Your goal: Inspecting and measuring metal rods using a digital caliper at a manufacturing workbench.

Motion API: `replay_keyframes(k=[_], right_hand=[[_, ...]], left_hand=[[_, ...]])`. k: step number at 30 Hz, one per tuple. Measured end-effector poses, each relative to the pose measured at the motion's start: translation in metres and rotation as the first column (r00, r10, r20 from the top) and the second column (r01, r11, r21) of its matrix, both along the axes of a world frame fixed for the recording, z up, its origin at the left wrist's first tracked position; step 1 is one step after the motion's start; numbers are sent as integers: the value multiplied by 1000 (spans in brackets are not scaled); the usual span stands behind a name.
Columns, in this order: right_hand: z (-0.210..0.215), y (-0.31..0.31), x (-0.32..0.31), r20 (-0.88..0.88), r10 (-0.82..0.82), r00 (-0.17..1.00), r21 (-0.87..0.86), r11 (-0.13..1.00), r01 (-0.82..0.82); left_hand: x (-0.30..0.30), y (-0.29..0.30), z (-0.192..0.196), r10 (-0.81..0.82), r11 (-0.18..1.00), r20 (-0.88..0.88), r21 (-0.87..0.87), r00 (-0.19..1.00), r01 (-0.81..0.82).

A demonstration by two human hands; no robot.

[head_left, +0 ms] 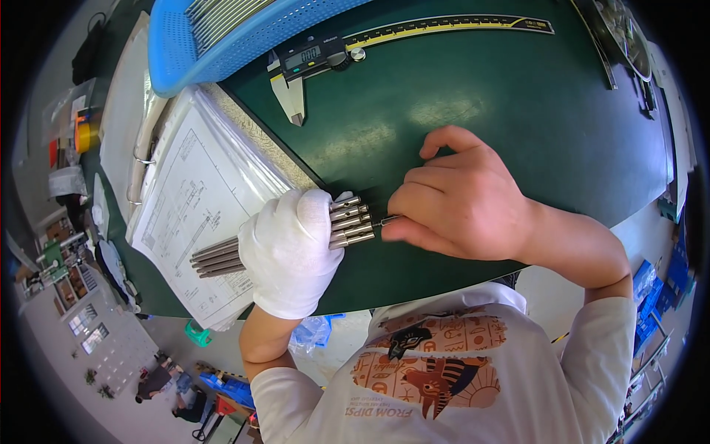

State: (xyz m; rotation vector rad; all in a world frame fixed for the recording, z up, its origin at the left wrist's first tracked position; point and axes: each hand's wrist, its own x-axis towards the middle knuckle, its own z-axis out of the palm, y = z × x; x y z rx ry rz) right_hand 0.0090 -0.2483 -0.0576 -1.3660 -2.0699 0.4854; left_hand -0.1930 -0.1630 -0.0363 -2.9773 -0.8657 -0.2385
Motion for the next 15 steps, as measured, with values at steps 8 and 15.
replay_keyframes(k=[8, 15], right_hand=[[2, -2, 2, -44, -47, 998, -18, 999, 46], [-3, -1, 1, -193, -35, 981, 35, 998, 42]], left_hand=[[0, 0, 1, -9, 1000, 4, -3, 1000, 9], [1, 0, 1, -9, 1000, 14, 6, 1000, 9]])
